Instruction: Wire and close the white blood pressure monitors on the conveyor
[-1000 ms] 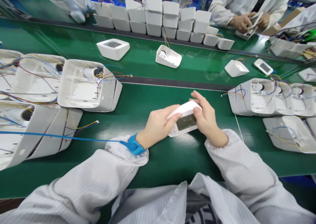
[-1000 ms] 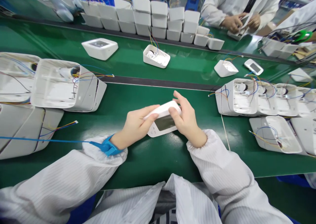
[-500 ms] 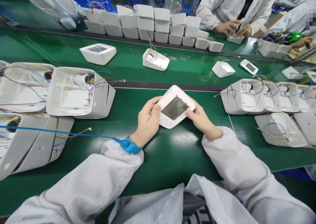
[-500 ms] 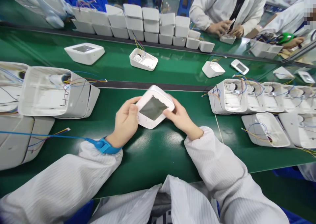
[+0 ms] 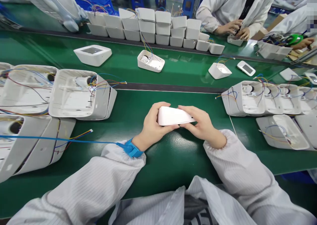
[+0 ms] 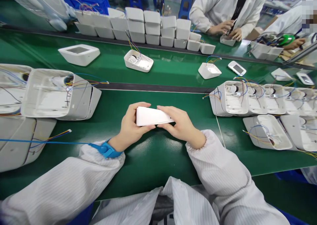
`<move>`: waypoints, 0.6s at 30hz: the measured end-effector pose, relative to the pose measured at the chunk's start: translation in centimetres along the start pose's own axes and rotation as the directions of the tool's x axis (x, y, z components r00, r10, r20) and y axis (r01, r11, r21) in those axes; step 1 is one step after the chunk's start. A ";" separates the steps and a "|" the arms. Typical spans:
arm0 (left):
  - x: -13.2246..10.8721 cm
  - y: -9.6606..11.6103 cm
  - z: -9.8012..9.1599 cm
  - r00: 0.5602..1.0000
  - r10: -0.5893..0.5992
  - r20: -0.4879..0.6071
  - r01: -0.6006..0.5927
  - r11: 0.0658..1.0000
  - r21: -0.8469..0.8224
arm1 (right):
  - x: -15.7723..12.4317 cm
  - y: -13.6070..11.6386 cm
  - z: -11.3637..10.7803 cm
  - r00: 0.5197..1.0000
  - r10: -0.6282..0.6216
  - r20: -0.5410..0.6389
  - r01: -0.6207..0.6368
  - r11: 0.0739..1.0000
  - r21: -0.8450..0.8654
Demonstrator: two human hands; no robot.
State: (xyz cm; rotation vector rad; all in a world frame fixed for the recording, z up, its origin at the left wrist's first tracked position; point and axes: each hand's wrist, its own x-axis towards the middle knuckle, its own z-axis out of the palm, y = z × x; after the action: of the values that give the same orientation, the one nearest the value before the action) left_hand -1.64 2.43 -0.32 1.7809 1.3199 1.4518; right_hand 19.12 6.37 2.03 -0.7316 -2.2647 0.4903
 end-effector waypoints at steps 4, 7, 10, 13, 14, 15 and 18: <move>0.2 0.9 -0.1 0.998 -0.068 -0.019 0.068 0.998 0.007 | 0.0 -0.2 0.6 0.996 -0.023 -0.083 0.020 0.999 -0.039; 0.3 0.7 0.0 0.998 -0.055 -0.034 0.056 0.998 0.037 | 0.2 -0.1 0.7 0.997 -0.009 -0.081 0.003 0.997 -0.074; 0.4 -0.2 0.4 0.998 -0.052 -0.038 0.054 0.998 0.042 | 0.4 0.7 0.5 0.999 -0.004 -0.053 -0.004 0.989 -0.149; 0.5 -1.2 0.9 0.999 -0.030 -0.013 0.030 1.000 0.002 | 0.5 2.9 0.0 0.992 0.088 -0.089 -0.109 0.959 -0.262; 0.5 -1.5 1.0 1.000 -0.027 -0.006 0.027 1.000 -0.005 | 0.6 4.0 -0.2 0.977 0.168 -0.128 -0.198 0.937 -0.287; 0.5 -1.7 1.2 0.999 -0.032 0.001 0.032 0.999 -0.006 | 0.8 5.2 -0.3 0.949 0.258 -0.181 -0.303 0.905 -0.299; 0.5 -1.8 1.4 0.998 -0.044 0.037 0.044 0.999 0.008 | 2.3 9.2 -0.6 0.846 0.431 -0.314 -0.504 0.839 -0.207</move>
State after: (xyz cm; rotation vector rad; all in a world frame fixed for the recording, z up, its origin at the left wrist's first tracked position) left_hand -1.03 3.93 -2.05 1.7639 1.3390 1.3860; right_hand 21.46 14.99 -1.27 -1.4380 -1.9174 0.2712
